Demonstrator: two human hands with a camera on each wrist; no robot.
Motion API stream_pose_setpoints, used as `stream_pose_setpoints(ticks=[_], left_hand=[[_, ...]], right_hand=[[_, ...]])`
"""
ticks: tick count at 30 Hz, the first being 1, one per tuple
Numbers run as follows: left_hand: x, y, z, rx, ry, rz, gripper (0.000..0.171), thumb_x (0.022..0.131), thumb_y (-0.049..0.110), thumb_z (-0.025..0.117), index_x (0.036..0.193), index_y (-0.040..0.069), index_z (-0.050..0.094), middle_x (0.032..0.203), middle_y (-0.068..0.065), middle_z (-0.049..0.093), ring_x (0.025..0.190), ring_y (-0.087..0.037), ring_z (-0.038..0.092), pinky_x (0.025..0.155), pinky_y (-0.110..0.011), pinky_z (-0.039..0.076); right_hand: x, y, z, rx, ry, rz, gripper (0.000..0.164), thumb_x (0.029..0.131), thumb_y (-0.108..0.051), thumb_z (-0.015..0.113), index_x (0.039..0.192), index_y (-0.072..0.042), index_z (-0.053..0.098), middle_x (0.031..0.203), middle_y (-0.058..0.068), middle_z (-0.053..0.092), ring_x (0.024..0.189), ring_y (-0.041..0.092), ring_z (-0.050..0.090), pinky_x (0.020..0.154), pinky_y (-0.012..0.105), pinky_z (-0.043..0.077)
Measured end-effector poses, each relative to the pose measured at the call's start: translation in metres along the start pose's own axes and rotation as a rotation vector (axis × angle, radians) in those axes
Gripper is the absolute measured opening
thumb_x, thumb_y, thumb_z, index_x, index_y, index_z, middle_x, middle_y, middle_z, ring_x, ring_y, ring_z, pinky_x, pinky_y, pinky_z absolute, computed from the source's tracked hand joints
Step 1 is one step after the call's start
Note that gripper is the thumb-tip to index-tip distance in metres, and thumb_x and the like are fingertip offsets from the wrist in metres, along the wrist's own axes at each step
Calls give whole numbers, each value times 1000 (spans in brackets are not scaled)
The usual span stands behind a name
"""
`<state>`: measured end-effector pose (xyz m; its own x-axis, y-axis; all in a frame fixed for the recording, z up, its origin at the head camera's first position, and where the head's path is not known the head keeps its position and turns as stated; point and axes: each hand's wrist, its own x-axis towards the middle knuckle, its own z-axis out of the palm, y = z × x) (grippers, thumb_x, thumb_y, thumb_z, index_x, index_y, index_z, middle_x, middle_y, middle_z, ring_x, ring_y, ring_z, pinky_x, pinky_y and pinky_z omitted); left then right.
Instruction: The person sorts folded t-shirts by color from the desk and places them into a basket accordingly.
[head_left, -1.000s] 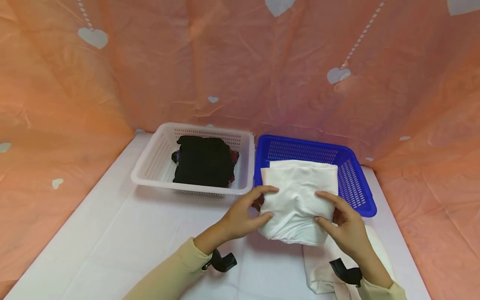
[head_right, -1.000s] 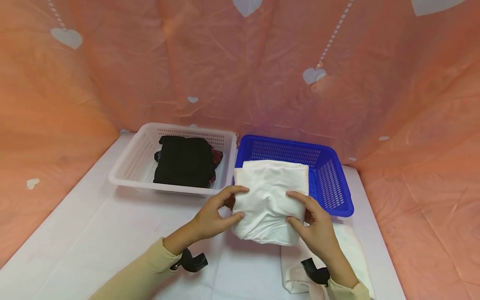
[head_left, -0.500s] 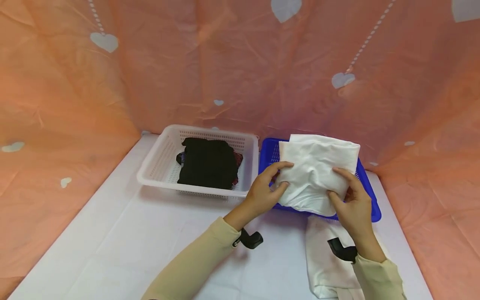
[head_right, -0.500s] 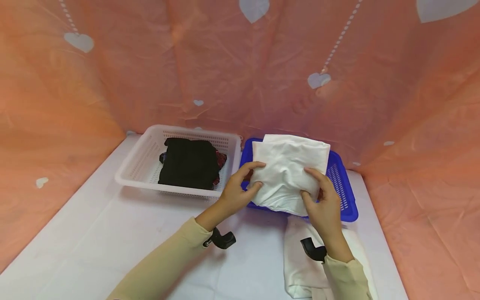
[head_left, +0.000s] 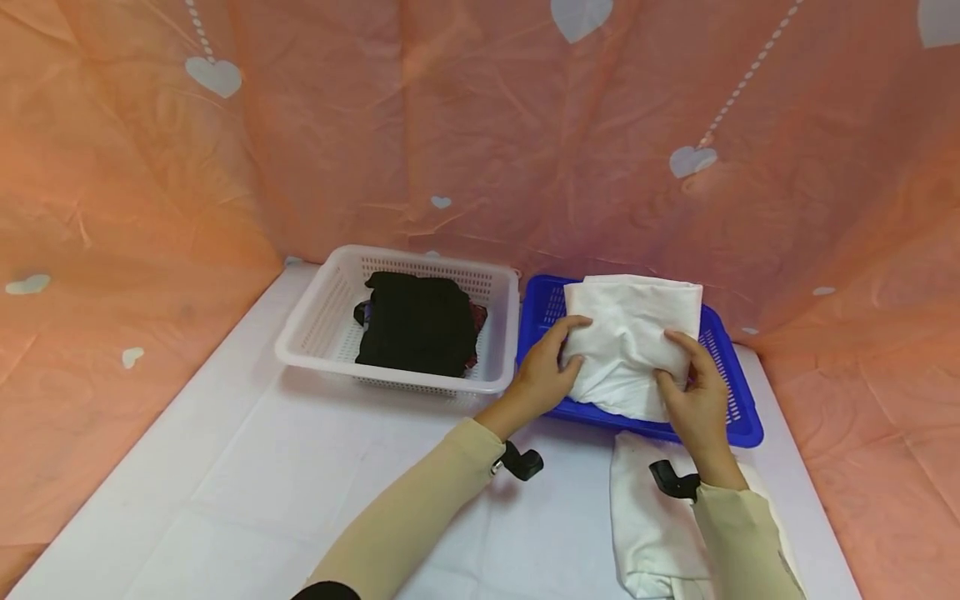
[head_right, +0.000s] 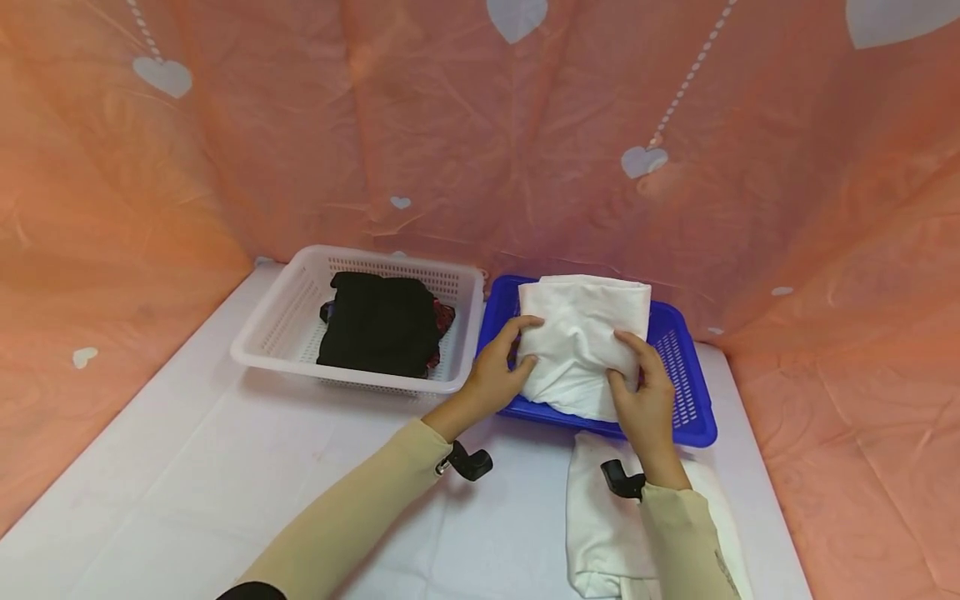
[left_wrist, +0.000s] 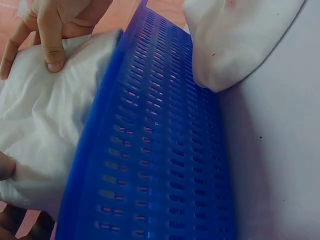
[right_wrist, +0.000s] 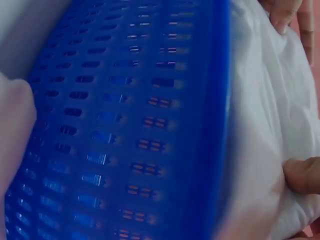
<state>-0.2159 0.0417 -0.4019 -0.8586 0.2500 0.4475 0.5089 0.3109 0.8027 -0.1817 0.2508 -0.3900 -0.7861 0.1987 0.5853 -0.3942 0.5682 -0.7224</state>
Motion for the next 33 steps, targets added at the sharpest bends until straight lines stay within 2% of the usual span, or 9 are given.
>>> stream_pose_setpoints(ticks=[4, 8, 11, 15, 20, 24, 29, 33], left_hand=[[6, -2, 5, 26, 1, -8, 53, 87, 1, 62, 134, 21, 48, 130, -3, 59, 105, -14, 57, 86, -26, 47], [12, -6, 11, 86, -57, -86, 53, 88, 2, 62, 135, 19, 45, 138, -3, 56, 124, -15, 53, 101, -30, 44], [16, -8, 15, 161, -115, -163, 55, 87, 3, 63, 136, 19, 43, 131, -7, 60, 107, -17, 60, 92, -30, 48], [20, -8, 16, 264, -170, -261, 59, 82, 1, 64, 136, 19, 44, 117, -10, 67, 85, -19, 58, 77, -31, 48], [22, -9, 17, 328, -233, -350, 60, 83, 2, 64, 136, 20, 43, 114, -10, 68, 91, -18, 61, 82, -31, 50], [22, -9, 17, 373, -274, -390, 63, 82, 4, 65, 138, 21, 43, 115, -8, 68, 93, -19, 62, 82, -31, 51], [23, -8, 21, 434, -333, -464, 65, 81, 8, 67, 140, 24, 42, 121, -3, 66, 97, -18, 63, 85, -32, 51], [26, -8, 24, 435, -359, -506, 64, 81, 13, 70, 139, 22, 44, 123, -3, 65, 104, -18, 62, 91, -31, 49]], right_hand=[[5, 10, 2, 18, -9, 25, 55, 73, 18, 65, 123, -7, 63, 112, -10, 61, 80, 0, 52, 67, 7, 41], [9, 23, 4, 1, -75, 76, 58, 72, 17, 66, 124, -8, 62, 117, 1, 62, 85, 0, 52, 69, 7, 41], [14, 32, 3, -23, -147, 100, 58, 73, 16, 66, 125, -8, 62, 119, 5, 61, 85, -1, 52, 70, 7, 42], [20, 40, 1, -73, -284, 110, 56, 75, 13, 66, 127, -8, 59, 122, 12, 58, 78, 0, 53, 65, 11, 43], [27, 45, 2, -147, -436, 145, 57, 76, 7, 66, 130, -8, 56, 127, 22, 56, 83, 19, 58, 64, 15, 44], [31, 50, 4, -179, -513, 172, 59, 76, 6, 67, 132, -7, 54, 130, 26, 54, 99, 35, 58, 72, 19, 45], [35, 55, 4, -234, -598, 206, 60, 77, 3, 67, 134, -7, 51, 132, 28, 52, 97, 39, 59, 71, 31, 48], [37, 58, 4, -274, -652, 230, 60, 78, 1, 67, 135, -6, 50, 136, 29, 48, 102, 43, 57, 77, 42, 50]])
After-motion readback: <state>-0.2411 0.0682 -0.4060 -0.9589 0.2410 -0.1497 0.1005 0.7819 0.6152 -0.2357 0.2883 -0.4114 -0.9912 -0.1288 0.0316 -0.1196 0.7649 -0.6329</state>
